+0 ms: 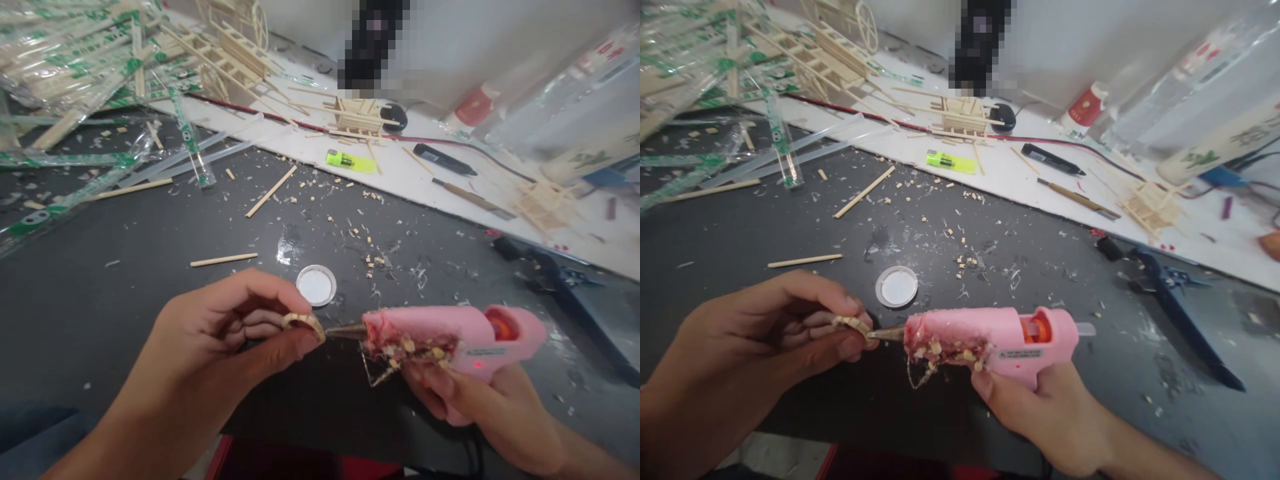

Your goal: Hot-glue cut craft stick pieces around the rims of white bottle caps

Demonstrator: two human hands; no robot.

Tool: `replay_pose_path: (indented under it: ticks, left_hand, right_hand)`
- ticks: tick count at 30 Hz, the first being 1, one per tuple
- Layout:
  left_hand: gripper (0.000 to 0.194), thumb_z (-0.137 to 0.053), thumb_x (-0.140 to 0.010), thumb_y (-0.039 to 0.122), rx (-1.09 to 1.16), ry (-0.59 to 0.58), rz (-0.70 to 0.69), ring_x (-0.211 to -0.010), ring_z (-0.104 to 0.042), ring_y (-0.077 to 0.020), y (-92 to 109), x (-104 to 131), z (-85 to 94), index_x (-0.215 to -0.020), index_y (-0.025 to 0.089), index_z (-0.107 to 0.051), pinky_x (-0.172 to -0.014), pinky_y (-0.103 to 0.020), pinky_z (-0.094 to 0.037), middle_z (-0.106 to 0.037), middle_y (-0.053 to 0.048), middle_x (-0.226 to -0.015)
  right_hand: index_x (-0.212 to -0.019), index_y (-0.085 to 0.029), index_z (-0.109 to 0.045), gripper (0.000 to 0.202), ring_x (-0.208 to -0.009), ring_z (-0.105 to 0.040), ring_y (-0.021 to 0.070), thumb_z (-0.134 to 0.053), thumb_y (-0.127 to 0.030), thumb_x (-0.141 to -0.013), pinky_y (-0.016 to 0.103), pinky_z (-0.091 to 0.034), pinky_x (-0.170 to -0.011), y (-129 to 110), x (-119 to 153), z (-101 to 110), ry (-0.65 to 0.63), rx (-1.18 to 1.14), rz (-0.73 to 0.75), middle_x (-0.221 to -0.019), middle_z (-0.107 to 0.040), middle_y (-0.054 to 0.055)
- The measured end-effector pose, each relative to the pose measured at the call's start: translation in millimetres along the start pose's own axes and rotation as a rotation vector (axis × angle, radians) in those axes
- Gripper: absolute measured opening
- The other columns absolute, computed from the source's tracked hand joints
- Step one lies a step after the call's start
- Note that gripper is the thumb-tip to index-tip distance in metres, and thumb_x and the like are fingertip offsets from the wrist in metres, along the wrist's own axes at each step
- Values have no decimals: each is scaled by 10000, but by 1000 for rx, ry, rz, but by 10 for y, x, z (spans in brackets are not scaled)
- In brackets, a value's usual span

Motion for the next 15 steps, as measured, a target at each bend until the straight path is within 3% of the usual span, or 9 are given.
replay_pose_path:
  ticks: [15]
  left_hand:
    - [148,-888,-774,184,-5,16,-26,-627,-761,-79,21,7,-17,-795,301,-801,-582,-46,-553,-805,79,-699]
  right_hand:
    - [-606,-228,-468,535,-459,-361,105,-624,-600,-959,248,-238,-396,-15,24,35,38,59,39,-513,-434,-29]
Point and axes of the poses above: each hand's wrist, its own x-axis away from the middle knuckle, its own z-axis out of the back of the hand, y = z × x, the point moved 3 cm from there along -x, towards the middle knuckle
